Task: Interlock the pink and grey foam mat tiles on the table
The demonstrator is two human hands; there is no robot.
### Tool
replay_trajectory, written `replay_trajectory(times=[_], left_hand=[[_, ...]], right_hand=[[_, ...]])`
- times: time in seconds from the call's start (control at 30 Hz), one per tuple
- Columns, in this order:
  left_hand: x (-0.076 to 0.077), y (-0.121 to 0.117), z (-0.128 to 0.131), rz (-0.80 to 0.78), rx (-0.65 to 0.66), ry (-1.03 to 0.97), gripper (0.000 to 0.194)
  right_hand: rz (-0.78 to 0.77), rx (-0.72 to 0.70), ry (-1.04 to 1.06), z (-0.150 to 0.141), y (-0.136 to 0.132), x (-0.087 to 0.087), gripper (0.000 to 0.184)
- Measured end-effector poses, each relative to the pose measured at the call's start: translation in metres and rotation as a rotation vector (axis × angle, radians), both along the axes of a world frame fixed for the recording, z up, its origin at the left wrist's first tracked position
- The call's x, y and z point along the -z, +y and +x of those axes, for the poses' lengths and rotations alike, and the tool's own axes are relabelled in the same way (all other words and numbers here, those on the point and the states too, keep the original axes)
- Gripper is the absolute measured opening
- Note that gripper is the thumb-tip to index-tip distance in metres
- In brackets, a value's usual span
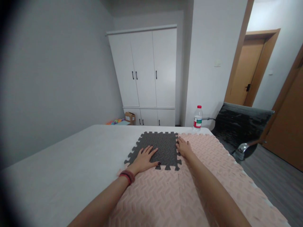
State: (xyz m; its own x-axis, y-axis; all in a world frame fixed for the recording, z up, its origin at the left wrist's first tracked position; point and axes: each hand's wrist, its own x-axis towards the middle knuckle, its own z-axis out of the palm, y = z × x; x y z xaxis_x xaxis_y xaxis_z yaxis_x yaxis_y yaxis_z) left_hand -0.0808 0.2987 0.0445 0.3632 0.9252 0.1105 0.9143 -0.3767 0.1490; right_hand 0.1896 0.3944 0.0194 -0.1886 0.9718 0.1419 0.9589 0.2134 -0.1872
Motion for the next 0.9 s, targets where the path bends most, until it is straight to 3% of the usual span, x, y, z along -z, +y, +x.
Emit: replay_trajectory(times=[0.23, 0.43, 0.6, 0.73, 0.9], left_hand=[[-0.001, -0.003, 0.001, 0.024, -0.013, 0.015, 0.087], [-0.001, -0.004, 0.0, 0.017, -0.01, -0.007, 0.088], [0.0, -0.002, -0.001, -0.004, -0.003, -0.009, 0.09], [0.0, 0.0, -0.002, -0.029, 0.005, -0.012, 0.095], [-0.006, -0.004, -0.001, -0.057, -0.008, -0.007, 0.095]], right_hand=[[0.023, 0.092, 0.0, -0.017, 0.019, 0.004, 0.055], [0.002, 0.047, -0.025, -0.02, 0.046, -0.011, 0.056], [-0.034, 0.074, -0.002, -0.036, 0.057, 0.004, 0.061], [-0.023, 0.075, 0.012, -0.042, 0.052, 0.01, 0.061], [0.091, 0.017, 0.016, -0.057, 0.016, -0.02, 0.056]])
